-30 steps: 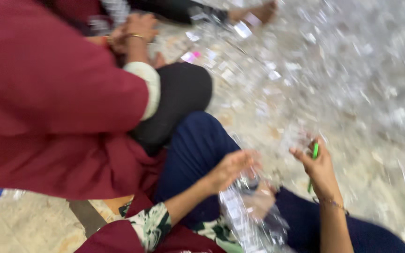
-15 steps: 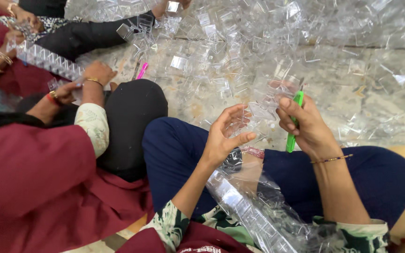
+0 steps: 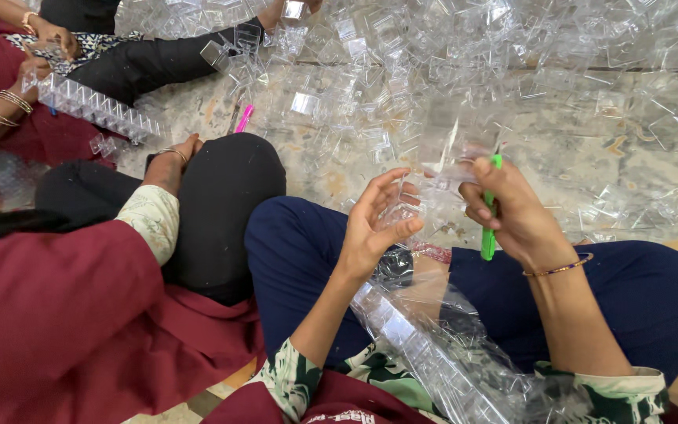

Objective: The person sits on the floor and uses a green utility knife to trim excess plastic from small clear plastic boxes, working one box at a time on their lap and placing trimmed boxes into a plastic-wrapped stack beside them.

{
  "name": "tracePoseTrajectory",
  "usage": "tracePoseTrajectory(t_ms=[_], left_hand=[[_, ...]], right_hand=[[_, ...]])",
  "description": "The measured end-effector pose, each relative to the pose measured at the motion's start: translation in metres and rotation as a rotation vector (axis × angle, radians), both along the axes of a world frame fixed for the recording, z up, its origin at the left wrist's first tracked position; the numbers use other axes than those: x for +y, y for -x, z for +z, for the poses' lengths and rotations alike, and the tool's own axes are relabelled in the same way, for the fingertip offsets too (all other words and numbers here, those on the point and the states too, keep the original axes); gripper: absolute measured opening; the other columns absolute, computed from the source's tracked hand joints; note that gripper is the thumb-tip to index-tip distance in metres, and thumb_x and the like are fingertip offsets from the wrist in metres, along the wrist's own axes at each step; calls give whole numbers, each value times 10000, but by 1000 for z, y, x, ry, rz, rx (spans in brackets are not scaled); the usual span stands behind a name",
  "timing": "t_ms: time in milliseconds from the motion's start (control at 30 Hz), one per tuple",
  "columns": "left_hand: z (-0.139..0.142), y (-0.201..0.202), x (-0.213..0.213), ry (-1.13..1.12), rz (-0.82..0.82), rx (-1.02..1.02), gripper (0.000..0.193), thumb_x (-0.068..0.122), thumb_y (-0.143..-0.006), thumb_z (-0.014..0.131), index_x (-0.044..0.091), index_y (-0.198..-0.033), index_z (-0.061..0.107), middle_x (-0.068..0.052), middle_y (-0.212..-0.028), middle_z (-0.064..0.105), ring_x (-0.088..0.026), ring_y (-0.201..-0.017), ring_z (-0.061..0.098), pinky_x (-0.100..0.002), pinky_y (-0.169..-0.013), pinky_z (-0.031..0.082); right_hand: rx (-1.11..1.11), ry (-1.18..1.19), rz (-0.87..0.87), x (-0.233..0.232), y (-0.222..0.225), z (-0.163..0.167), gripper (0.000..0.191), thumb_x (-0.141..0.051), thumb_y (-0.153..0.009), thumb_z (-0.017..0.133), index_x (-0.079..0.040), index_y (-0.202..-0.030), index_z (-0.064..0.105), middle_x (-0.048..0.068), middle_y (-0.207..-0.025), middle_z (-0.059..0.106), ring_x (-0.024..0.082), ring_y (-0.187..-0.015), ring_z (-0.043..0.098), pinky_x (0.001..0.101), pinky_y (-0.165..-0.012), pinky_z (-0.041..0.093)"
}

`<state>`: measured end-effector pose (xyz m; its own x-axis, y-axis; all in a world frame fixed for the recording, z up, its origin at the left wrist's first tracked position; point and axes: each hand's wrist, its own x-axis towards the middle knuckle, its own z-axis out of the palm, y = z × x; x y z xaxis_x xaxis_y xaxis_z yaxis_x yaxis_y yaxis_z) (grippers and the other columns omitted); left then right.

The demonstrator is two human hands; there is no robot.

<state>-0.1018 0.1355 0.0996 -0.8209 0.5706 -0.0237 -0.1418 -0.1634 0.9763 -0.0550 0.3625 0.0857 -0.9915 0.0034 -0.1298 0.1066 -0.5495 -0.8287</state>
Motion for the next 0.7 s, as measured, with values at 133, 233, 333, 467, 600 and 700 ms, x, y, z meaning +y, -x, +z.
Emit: tracePoseTrajectory(t_ms=[133, 233, 333, 467, 600, 700], left_hand=[[3, -1, 1, 24, 38, 52, 823, 220, -816, 865, 53, -1512, 460, -136, -1327, 617, -209, -1227, 611, -350, -1073, 495], [5, -3, 5, 28, 57, 70, 834, 227, -824, 867, 53, -1524, 447, -137, -1337, 609, -216, -1242, 617, -356, -1093, 494], [6, -3, 7, 30, 78, 72, 845, 239, -841, 864, 59, -1540, 424, -145, -1336, 619, -219, -1240, 625, -353, -1097, 485], [4, -4, 9, 56, 124, 86, 863, 252, -835, 859, 61, -1547, 412, -149, -1332, 631, -222, -1217, 634, -352, -1071, 499], [1, -9, 15, 136, 239, 176, 858, 243, -840, 860, 47, -1558, 432, -165, -1329, 620, -227, -1195, 622, -353, -1059, 506], [-3, -13, 18, 169, 275, 190, 859, 245, -831, 863, 33, -1541, 429, -169, -1350, 617, -227, -1203, 636, -346, -1043, 522]], right_hand=[[-63, -150, -12, -6, 0, 0, 479, -384, -997, 681, 39, -1131, 499, -50, -674, 437, 31, -553, 392, 195, -443, 271], [-50, -240, -19, -15, -2, 11, 531, -365, -927, 683, -64, -1355, 597, -93, -703, 468, -2, -537, 380, 178, -428, 265], [-66, -285, -55, -23, -3, 21, 536, -332, -900, 708, -94, -1365, 586, -107, -762, 496, -5, -538, 371, 177, -436, 268], [-57, -227, -97, -33, -5, 23, 507, -331, -926, 711, -110, -1364, 584, -99, -763, 463, -10, -546, 366, 168, -448, 271], [-43, -76, -235, -46, -1, 15, 424, -340, -957, 709, -121, -1259, 505, -78, -791, 503, 5, -553, 419, 177, -446, 302], [-106, -49, -255, -50, 0, 13, 418, -367, -930, 701, -132, -1225, 522, -87, -805, 505, 0, -546, 432, 179, -421, 286]])
